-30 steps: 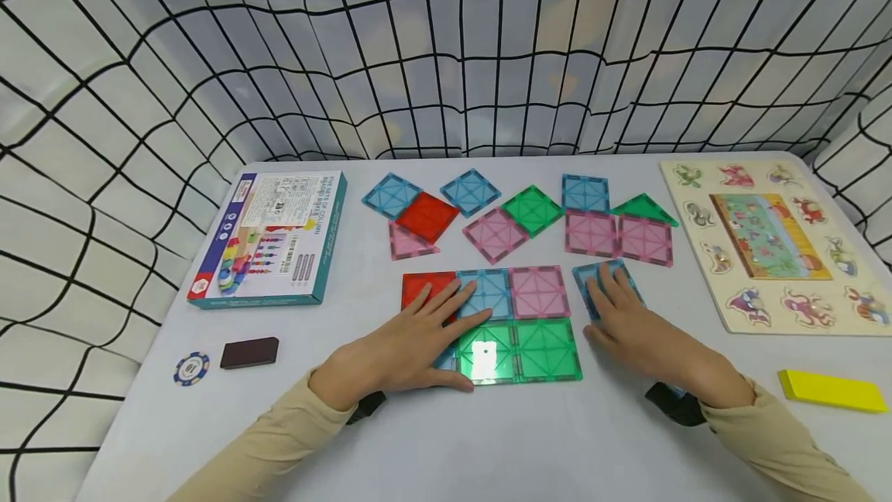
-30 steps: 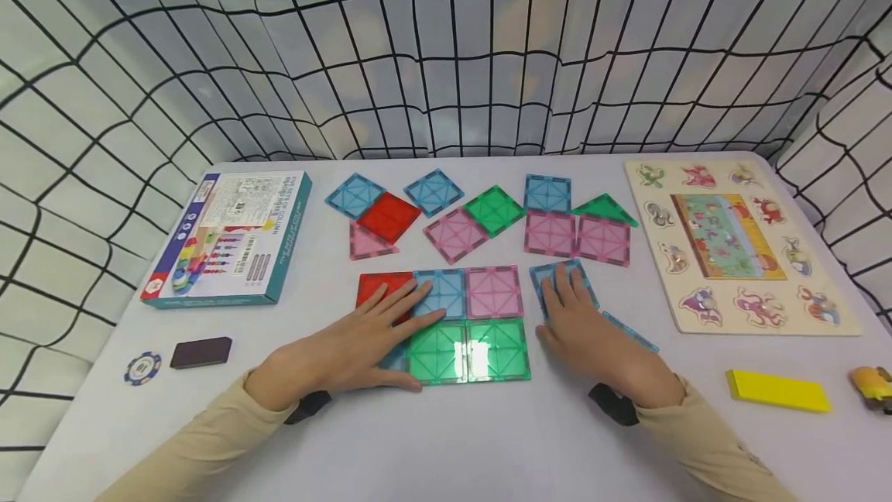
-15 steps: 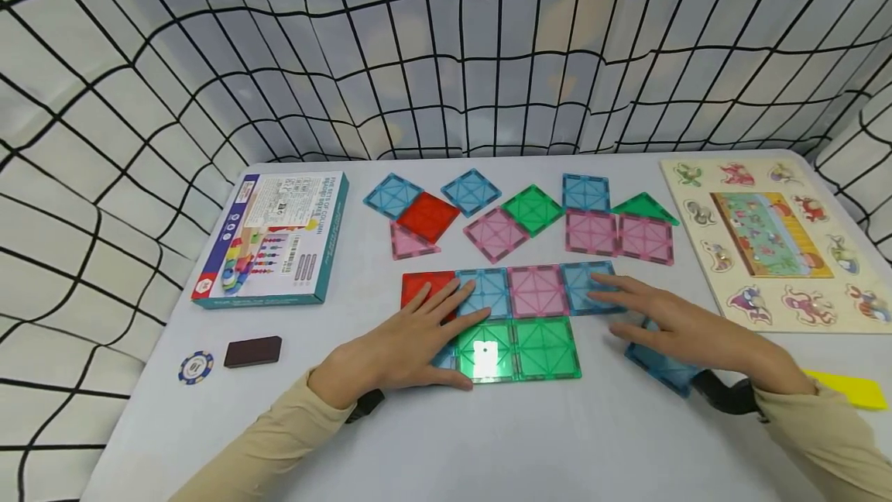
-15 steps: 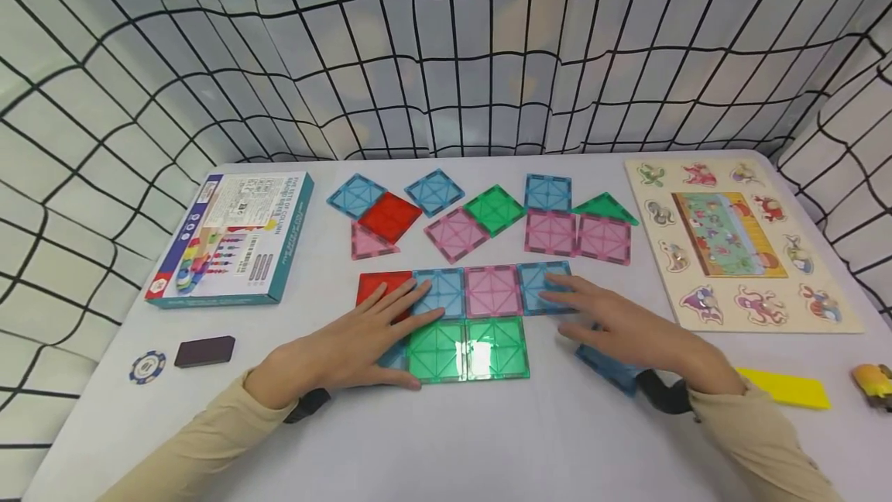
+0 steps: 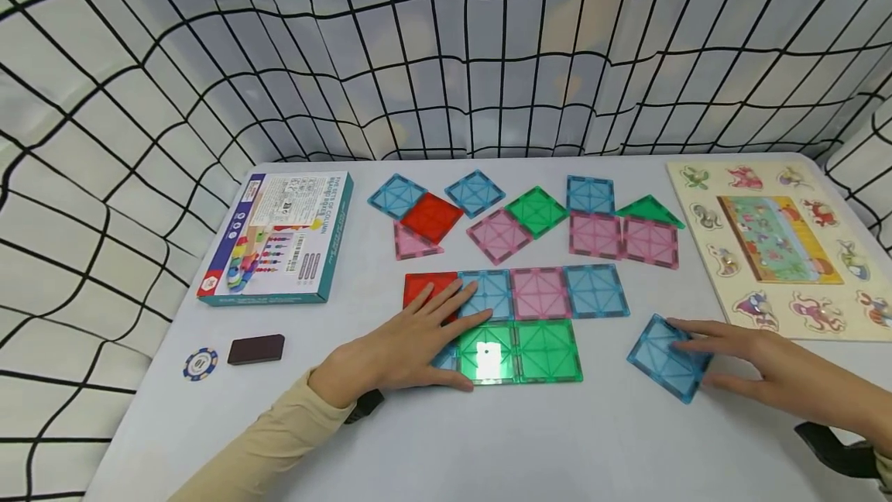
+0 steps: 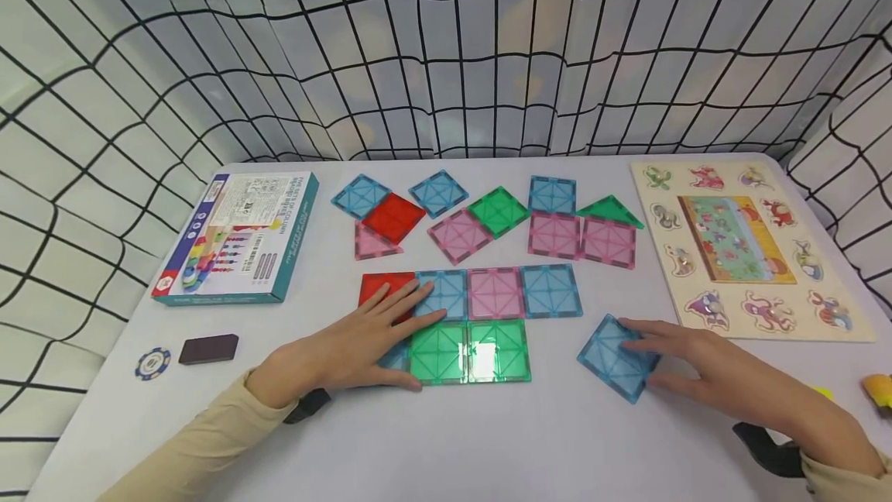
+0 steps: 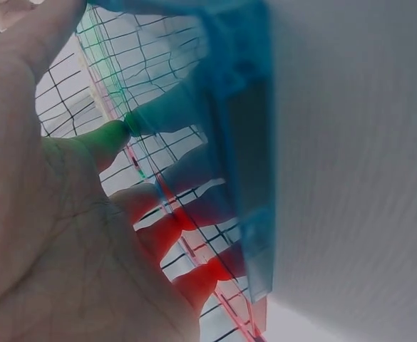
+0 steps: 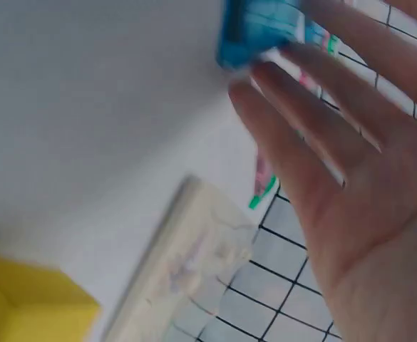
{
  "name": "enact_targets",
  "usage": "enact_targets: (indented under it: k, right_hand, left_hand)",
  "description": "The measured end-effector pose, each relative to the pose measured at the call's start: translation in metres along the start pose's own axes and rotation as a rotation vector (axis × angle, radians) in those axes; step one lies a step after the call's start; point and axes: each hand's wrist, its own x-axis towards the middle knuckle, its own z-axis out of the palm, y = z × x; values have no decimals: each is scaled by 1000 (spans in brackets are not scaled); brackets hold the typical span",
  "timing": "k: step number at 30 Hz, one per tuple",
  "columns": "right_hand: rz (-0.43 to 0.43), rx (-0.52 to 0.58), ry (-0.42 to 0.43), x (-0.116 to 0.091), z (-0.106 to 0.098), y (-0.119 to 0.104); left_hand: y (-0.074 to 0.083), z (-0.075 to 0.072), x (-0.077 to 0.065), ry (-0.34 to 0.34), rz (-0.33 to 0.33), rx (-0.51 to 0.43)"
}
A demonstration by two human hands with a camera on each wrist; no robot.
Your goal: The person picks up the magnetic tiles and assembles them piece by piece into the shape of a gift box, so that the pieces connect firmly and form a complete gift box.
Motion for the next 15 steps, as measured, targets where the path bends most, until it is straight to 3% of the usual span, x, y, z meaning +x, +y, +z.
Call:
enact_targets:
  k: [3,8,11,15]
  right_hand:
    - [49,-1,41,4,3,-12]
    - [161,-20,-15,13,4,-35]
    - [116,-37,-9,19,4,-42]
    - [-9,-60,48,28,5,-43]
  left_hand:
    - [0,0,0,2,3,-3]
    - [-1,1,-1,4,5,4]
    - [-2,2,-1,4,4,11]
    - [-3,3,0,6,6,13]
